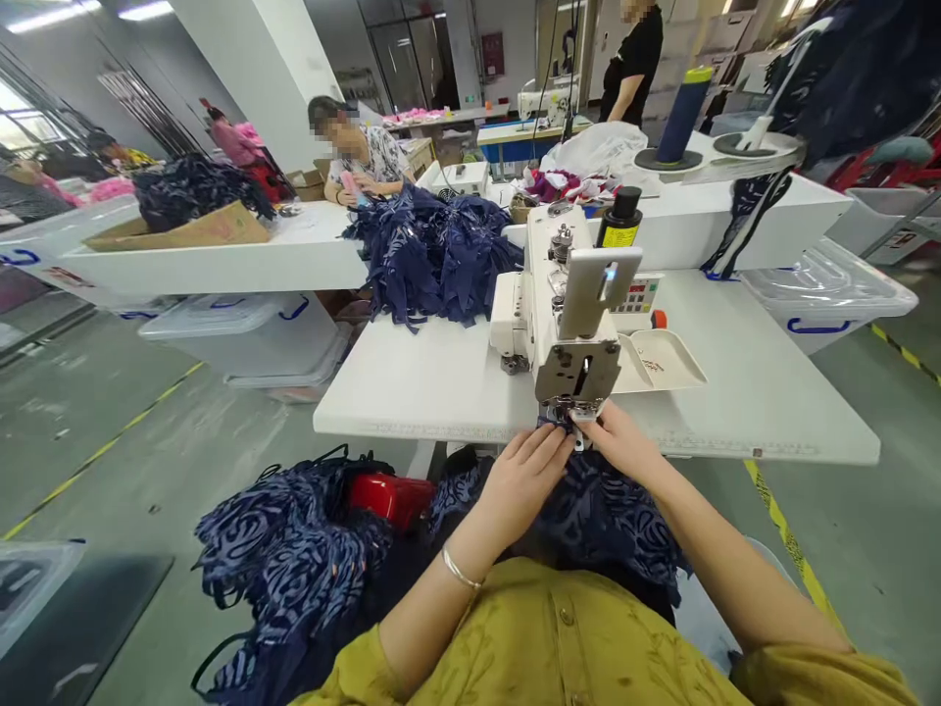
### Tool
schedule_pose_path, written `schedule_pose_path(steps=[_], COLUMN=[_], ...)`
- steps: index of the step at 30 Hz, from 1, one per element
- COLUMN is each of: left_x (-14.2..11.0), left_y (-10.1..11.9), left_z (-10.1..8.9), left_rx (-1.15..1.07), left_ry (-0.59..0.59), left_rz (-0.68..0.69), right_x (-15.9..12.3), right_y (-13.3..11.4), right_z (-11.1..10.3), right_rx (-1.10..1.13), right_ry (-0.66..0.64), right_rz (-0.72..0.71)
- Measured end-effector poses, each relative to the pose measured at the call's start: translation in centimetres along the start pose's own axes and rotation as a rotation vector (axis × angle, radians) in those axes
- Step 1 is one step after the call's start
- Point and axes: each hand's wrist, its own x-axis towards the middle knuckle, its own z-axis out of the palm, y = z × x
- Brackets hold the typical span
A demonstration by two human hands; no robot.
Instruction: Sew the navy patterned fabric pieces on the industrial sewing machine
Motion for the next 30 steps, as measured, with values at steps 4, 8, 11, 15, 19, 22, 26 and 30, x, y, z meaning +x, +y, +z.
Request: schedule_pose_path(steps=[4, 8, 11, 15, 19, 22, 26, 30], left_x=[-0.2, -0.2, 0.0, 0.3, 0.3, 0.2, 0.1, 0.1], left_y=[1.0, 1.6, 2.0, 2.4, 2.6, 2.6, 2.6, 2.5], left_z=[0.6, 0.7, 0.6, 0.5, 0.8, 1.1, 1.4, 1.4], left_rx=[0.143, 0.207, 0.237, 0.237, 0.247, 0.243, 0.221, 0.128], left_ry=[-0.02, 0.016, 0.03, 0.054, 0.069, 0.062, 0.076, 0.081], left_rz=[-0.038, -0.108, -0.134, -0.149, -0.174, -0.184, -0.187, -0.195], right_x=[1.5, 2.6, 2.9, 3.1, 3.4, 3.5, 2.1, -1.5], right_y=[0.3, 0.4, 0.2, 0.4, 1.1, 1.4, 1.1, 0.7], right_z=[-0.6, -0.1, 0.4, 0.7, 0.9, 0.8, 0.3, 0.8], right_rx=[-0.008, -0.012, -0.022, -0.028, -0.046, -0.083, -0.168, -0.214], right_ry=[0.039, 0.092, 0.148, 0.174, 0.189, 0.202, 0.219, 0.315], right_rz=[-0.018, -0.108, -0.148, -0.16, -0.165, -0.143, -0.126, -0.053])
